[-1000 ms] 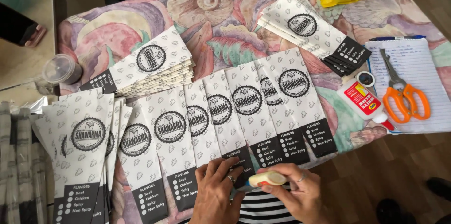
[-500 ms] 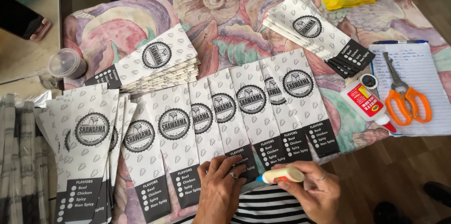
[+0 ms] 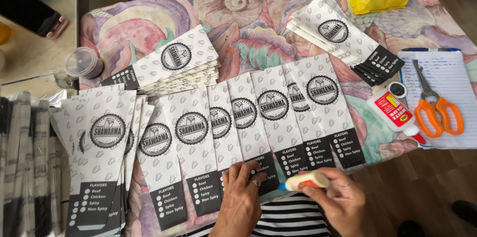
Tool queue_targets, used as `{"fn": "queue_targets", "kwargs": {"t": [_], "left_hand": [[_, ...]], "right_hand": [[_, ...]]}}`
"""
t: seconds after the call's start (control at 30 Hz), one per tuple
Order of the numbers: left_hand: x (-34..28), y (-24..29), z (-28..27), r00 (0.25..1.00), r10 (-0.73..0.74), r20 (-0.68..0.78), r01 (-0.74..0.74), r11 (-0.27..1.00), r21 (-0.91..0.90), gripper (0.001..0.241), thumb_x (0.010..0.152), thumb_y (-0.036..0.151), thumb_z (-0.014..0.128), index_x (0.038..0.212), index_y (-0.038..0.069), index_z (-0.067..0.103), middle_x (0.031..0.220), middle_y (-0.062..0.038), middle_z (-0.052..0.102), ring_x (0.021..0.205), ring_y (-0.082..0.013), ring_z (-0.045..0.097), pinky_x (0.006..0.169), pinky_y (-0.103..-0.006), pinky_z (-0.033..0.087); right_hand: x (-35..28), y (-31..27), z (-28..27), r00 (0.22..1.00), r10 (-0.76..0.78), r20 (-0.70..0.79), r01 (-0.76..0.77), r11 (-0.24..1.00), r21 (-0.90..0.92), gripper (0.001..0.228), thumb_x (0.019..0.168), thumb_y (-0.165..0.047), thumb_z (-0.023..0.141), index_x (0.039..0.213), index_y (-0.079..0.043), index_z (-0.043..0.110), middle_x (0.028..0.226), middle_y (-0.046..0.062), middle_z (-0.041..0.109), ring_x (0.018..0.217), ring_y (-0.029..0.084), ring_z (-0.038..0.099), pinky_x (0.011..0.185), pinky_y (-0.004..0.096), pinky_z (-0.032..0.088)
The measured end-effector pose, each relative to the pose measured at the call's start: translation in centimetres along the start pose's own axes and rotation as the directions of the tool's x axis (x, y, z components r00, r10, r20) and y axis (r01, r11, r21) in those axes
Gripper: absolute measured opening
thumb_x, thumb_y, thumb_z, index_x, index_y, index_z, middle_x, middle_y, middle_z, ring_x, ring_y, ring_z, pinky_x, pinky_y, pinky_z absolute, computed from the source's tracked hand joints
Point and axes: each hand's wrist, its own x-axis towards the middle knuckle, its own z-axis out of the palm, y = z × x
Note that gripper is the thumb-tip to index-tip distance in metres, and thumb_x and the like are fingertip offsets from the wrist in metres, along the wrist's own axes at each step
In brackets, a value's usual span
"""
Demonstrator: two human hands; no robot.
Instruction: Organizing and applying glue to paper food packaging sleeves on a table.
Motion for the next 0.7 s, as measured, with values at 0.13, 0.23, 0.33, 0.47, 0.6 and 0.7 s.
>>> {"fn": "queue_targets", "kwargs": {"t": [0.13, 0.23, 0.33, 0.47, 0.6, 0.7], "left_hand": [[0.1, 0.6, -2.7, 0.995, 0.022, -0.097, -0.032, 0.994, -0.104, 0.038, 0.087, -0.018, 0.044, 0.114, -0.003, 0.067, 0.116, -0.019, 0.060, 0.099, -0.0316, 0.052, 0.071, -0.0426, 0.037], [-0.7, -0.3, -5.1, 0.988, -0.006, -0.157, 0.007, 1.000, 0.010, 0.018, 0.093, -0.003, 0.063, 0.110, 0.001, 0.065, 0.107, -0.014, 0.065, 0.090, -0.0268, 0.059, 0.068, -0.0408, 0.040], [-2.4, -1.8, -5.9, 0.992, -0.075, -0.099, 0.083, 0.993, 0.082, 0.009, 0.091, 0.011, 0.064, 0.092, 0.010, 0.073, 0.102, -0.001, 0.070, 0.094, -0.0256, 0.058, 0.074, -0.0423, 0.039], [-4.0, -2.3, -5.7, 0.999, -0.037, -0.033, 0.039, 0.997, 0.063, 0.028, 0.081, 0.016, 0.073, 0.107, 0.005, 0.074, 0.121, -0.010, 0.071, 0.105, -0.0330, 0.059, 0.082, -0.0464, 0.041], [-4.7, -2.5, -5.7, 0.998, -0.063, 0.020, 0.062, 0.998, 0.030, 0.059, 0.062, 0.017, 0.085, 0.118, 0.004, 0.070, 0.131, -0.012, 0.066, 0.113, -0.0356, 0.056, 0.084, -0.0503, 0.039], [-5.0, -2.8, -5.7, 0.998, -0.060, 0.032, 0.059, 0.998, 0.028, 0.068, 0.058, 0.015, 0.089, 0.122, 0.005, 0.068, 0.135, -0.010, 0.065, 0.116, -0.0349, 0.055, 0.086, -0.0508, 0.040]], "right_hand": [[0.6, -1.9, -0.1, 1.000, 0.000, 0.010, -0.004, 0.942, 0.335, 0.030, 0.077, 0.005, 0.076, 0.104, 0.008, 0.063, 0.093, 0.033, 0.077, 0.085, 0.037, 0.082, 0.081, 0.039, 0.071], [0.5, -3.0, 1.0, 0.999, -0.047, 0.000, 0.045, 0.961, 0.272, 0.029, 0.077, -0.002, 0.078, 0.101, 0.006, 0.063, 0.091, 0.028, 0.078, 0.082, 0.034, 0.082, 0.079, 0.035, 0.070], [0.3, -4.0, 3.4, 0.992, -0.108, 0.072, 0.075, 0.932, 0.355, 0.030, 0.076, 0.001, 0.079, 0.101, 0.006, 0.064, 0.091, 0.024, 0.078, 0.086, 0.036, 0.084, 0.079, 0.039, 0.074], [0.3, -5.4, 5.7, 0.946, -0.189, 0.265, 0.078, 0.922, 0.380, 0.027, 0.079, 0.000, 0.080, 0.102, 0.003, 0.066, 0.093, 0.020, 0.081, 0.087, 0.030, 0.085, 0.077, 0.033, 0.075], [0.3, -6.7, 6.8, 0.902, -0.227, 0.366, 0.145, 0.960, 0.238, 0.027, 0.078, -0.007, 0.083, 0.100, 0.000, 0.070, 0.095, 0.014, 0.084, 0.083, 0.019, 0.084, 0.076, 0.023, 0.072], [-0.3, -6.8, 8.7, 0.882, -0.240, 0.405, 0.100, 0.936, 0.336, 0.032, 0.077, -0.002, 0.085, 0.105, 0.000, 0.070, 0.100, 0.019, 0.083, 0.087, 0.023, 0.086, 0.077, 0.026, 0.073]]}}
